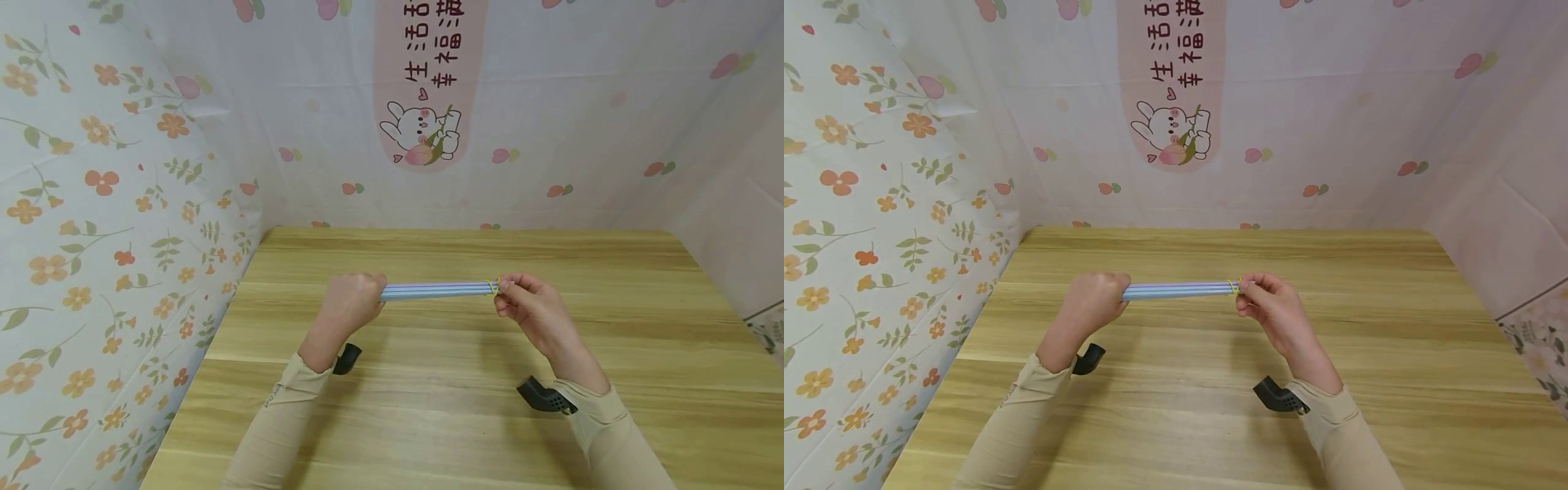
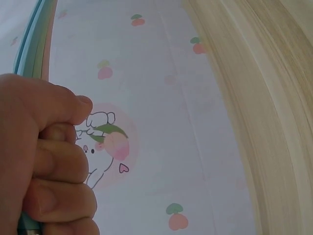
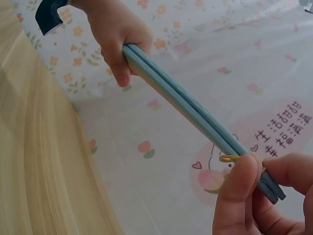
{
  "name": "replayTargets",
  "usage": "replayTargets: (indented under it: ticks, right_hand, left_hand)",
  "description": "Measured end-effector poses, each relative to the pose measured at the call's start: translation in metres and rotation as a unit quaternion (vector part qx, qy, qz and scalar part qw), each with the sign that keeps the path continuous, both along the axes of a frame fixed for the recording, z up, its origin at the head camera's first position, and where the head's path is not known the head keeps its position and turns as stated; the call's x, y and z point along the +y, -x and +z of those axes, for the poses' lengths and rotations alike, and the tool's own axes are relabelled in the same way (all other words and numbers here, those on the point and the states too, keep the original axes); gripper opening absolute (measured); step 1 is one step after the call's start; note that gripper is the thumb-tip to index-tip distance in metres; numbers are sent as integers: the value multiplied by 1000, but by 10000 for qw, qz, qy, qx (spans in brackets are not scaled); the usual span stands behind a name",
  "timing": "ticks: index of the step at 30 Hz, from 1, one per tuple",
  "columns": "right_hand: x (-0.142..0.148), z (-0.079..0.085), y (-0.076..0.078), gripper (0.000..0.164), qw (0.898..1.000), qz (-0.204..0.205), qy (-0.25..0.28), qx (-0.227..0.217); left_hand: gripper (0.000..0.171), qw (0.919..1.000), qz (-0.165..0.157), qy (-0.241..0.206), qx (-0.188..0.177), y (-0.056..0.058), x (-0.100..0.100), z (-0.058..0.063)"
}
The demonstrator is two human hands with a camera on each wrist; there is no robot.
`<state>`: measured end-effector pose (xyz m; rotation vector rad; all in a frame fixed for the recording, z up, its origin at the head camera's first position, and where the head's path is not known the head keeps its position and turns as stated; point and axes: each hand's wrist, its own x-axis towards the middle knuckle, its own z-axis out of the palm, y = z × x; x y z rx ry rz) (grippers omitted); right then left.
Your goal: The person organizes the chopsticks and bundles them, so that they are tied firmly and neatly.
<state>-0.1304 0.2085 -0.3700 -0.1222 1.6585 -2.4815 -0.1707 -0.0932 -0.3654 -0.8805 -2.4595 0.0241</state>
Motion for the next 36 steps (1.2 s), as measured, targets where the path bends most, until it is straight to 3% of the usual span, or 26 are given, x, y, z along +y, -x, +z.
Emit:
replayTargets:
  ticks: [6, 12, 20, 26, 30, 36]
  right_hand:
    - [1, -1, -2, 10, 9993, 123, -229, 274]
    - [3, 2, -5, 6, 9897, -175, -1372, 359]
    - [4, 14, -8, 30, 9463, -335, -3121, 778]
    - [8, 21, -10, 40, 9037, -139, -4176, 934]
    - [10, 24, -9, 36, 8796, -60, -4622, 1124]
    - [12, 25, -9, 30, 8596, -120, -4913, 1398]
  left_hand:
    - [24, 9999, 8, 32, -121, -1, 1, -1]
    - [25, 9999, -27, 41, -142, -1, 0, -2]
    - [24, 9995, -35, 47, -301, 2, -1, 0]
    - [24, 9994, -67, 28, -343, 3, -1, 2]
    - [25, 9994, -70, 1, -335, 4, -1, 1]
    - [27, 9995, -51, -37, -309, 4, -1, 1]
